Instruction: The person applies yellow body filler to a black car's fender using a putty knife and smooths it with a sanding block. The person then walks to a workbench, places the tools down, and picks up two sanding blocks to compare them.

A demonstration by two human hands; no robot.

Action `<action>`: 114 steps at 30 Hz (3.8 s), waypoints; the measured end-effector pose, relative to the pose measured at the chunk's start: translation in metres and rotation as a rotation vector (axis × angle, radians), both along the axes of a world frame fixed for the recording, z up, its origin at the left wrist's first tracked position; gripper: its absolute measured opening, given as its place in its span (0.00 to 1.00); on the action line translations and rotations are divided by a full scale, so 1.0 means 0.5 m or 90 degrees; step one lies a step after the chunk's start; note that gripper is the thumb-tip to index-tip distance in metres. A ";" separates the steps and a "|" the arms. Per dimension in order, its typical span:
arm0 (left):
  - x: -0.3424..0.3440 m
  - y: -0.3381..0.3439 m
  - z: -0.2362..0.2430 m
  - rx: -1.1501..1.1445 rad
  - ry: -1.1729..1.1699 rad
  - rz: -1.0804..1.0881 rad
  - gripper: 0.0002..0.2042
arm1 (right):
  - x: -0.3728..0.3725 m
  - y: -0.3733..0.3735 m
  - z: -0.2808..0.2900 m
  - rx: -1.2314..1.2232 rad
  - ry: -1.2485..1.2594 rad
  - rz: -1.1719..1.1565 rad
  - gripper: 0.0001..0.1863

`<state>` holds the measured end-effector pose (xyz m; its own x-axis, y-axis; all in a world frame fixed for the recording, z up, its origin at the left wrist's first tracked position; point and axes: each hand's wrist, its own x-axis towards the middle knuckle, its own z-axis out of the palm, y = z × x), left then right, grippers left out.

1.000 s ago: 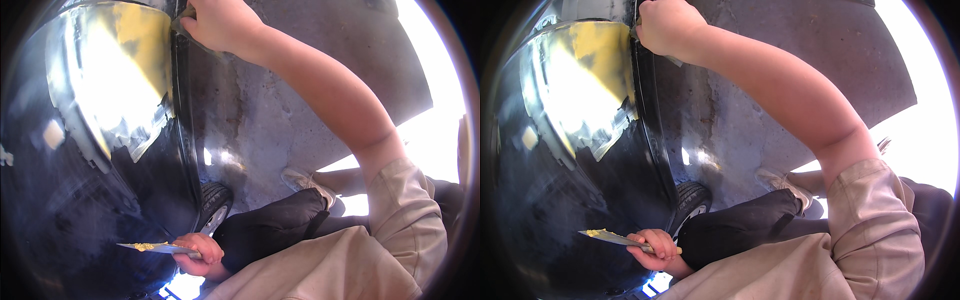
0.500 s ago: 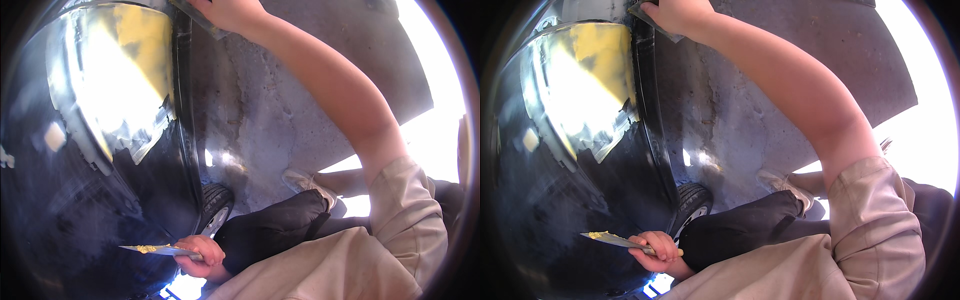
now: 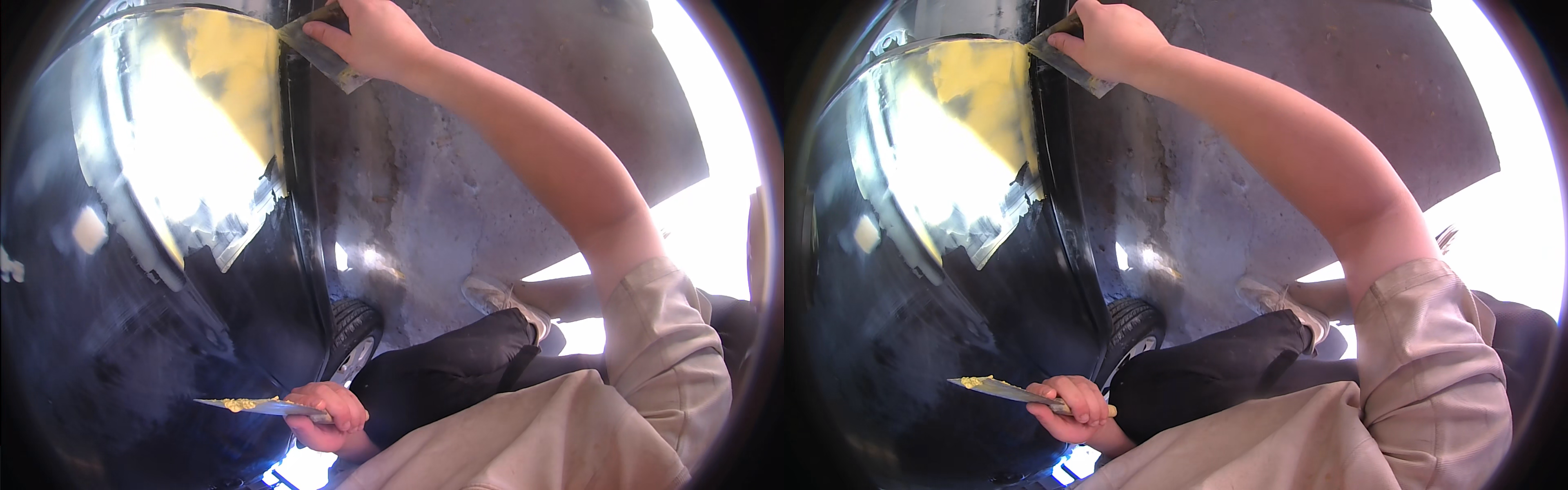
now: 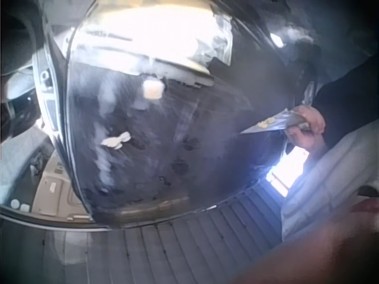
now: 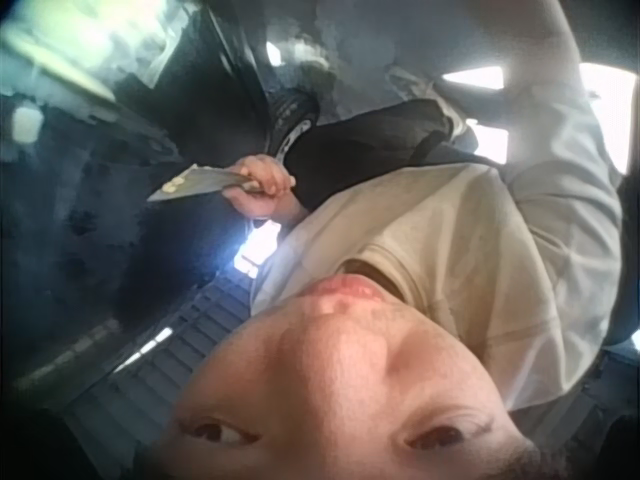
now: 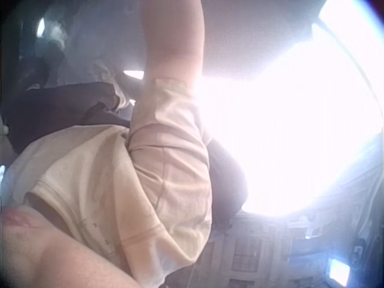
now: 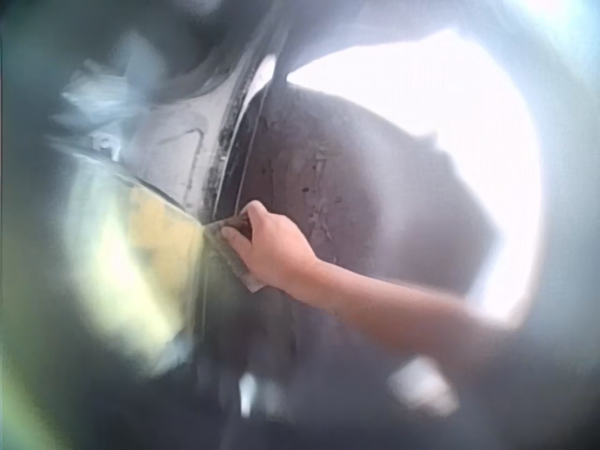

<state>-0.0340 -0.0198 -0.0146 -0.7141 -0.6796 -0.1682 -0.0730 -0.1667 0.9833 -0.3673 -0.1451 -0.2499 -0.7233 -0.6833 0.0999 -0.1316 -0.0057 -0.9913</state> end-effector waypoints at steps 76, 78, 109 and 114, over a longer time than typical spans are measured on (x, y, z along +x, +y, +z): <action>0.004 -0.024 -0.018 0.221 0.097 -0.171 0.21 | 0.175 0.278 0.226 -0.451 -0.789 0.798 0.29; -0.004 -0.026 -0.019 0.314 0.183 -0.199 0.18 | 0.226 0.281 0.231 -0.397 -0.749 0.941 0.26; 0.006 0.000 0.003 0.144 0.066 0.019 0.20 | 0.071 0.082 0.052 0.057 -0.079 0.107 0.16; 0.004 0.000 0.004 0.149 0.068 0.031 0.20 | 0.071 0.076 0.049 0.044 0.011 0.162 0.15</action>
